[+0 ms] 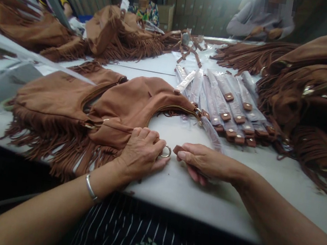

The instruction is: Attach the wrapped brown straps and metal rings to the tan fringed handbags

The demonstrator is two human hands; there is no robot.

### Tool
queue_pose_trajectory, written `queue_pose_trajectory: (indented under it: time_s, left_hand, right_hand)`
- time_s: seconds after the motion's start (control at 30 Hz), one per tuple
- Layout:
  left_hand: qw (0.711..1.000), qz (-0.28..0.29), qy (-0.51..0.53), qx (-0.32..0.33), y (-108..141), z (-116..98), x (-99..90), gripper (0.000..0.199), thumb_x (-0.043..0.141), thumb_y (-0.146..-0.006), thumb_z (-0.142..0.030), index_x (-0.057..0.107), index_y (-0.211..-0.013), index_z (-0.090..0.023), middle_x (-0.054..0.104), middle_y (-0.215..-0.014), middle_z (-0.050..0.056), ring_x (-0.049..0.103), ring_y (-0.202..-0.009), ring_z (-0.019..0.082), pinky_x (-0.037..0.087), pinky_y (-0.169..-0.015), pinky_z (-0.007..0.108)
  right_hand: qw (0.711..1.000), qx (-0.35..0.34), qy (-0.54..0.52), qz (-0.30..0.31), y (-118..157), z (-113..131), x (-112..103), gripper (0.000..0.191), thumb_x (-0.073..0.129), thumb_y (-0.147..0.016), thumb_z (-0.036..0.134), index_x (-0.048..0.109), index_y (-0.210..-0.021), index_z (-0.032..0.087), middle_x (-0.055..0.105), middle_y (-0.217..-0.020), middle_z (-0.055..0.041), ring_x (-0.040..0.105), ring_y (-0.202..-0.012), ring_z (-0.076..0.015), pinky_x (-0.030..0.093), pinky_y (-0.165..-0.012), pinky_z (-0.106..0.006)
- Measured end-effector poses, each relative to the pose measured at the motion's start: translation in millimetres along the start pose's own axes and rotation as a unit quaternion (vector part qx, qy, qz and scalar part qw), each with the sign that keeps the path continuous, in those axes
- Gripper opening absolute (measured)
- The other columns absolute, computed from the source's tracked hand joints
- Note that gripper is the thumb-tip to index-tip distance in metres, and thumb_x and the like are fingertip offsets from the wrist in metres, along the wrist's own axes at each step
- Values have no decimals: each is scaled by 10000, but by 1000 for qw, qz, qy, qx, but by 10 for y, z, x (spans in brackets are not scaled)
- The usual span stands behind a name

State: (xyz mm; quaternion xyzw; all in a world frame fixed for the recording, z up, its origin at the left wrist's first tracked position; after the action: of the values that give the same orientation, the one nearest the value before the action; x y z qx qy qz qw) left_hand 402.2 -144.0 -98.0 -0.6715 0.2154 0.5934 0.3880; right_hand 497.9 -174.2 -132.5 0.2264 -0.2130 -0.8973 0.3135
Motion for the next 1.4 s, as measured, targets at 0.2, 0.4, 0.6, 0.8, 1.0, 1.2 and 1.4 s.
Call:
queue_pose_trajectory:
  time_s: [0.2, 0.4, 0.6, 0.8, 1.0, 1.2, 1.4]
  left_hand:
    - [1000, -17, 22, 3, 44, -26, -28, 316, 436, -822, -455, 586, -873, -181, 532, -932, 82, 420, -889, 253, 312, -762, 411]
    - [998, 12, 49, 36, 51, -19, 26, 280, 463, -804, -408, 583, -911, -178, 529, -975, 83, 424, -899, 256, 325, -761, 408]
    - [996, 20, 64, 66, 68, 2, 67, 260, 458, -819, -388, 570, -928, -180, 532, -971, 83, 421, -886, 253, 331, -747, 393]
    - [995, 17, 55, 76, 63, 15, 77, 237, 464, -820, -365, 559, -922, -174, 528, -969, 92, 417, -877, 254, 333, -738, 392]
    - [996, 23, 46, 74, 74, 6, 97, 242, 474, -809, -368, 554, -931, -176, 522, -981, 97, 415, -881, 262, 334, -735, 397]
    - [996, 13, 30, 83, 91, -12, 86, 241, 463, -816, -366, 546, -935, -173, 520, -986, 98, 415, -879, 263, 330, -733, 399]
    - [995, 7, 22, 98, 85, -39, 77, 214, 459, -823, -345, 550, -916, -176, 532, -969, 91, 422, -872, 259, 323, -729, 401]
  right_hand:
    - [998, 12, -29, 63, 60, -18, 103, 276, 368, -931, 404, 420, -830, 154, 491, -541, 29, 429, -392, -66, 350, -358, -138]
    - [982, 1, -15, 189, -17, 11, 260, 383, 396, -908, 505, 462, -797, 145, 473, -481, 39, 394, -372, -65, 341, -363, -151]
    - [978, 9, -9, 206, -102, 64, 296, 368, 361, -931, 474, 464, -796, 147, 446, -467, 54, 370, -368, -63, 331, -379, -156]
    - [986, 10, 21, 167, -102, 145, 305, 310, 339, -946, 361, 433, -731, 160, 418, -452, 56, 351, -367, -67, 314, -375, -160]
    - [989, 23, 52, 135, -99, 145, 330, 307, 343, -939, 335, 416, -690, 171, 428, -451, 46, 362, -363, -77, 308, -351, -165]
    - [989, 43, 130, 47, -80, 191, 272, 371, 362, -938, 307, 437, -607, 155, 463, -452, 23, 393, -387, -74, 297, -409, -181]
    - [980, 40, 188, -54, -59, 266, 197, 335, 407, -915, 276, 500, -618, 152, 528, -511, -4, 439, -465, -96, 298, -478, -208]
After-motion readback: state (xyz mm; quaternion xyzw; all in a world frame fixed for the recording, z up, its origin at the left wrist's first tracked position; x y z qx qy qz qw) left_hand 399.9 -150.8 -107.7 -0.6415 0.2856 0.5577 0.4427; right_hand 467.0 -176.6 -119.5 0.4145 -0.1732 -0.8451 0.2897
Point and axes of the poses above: each hand's wrist, its own y-axis away from the middle knuckle, its own x-axis out of the palm, z = x × y, the point moved 9 cm from there along -y, towards the middle knuckle
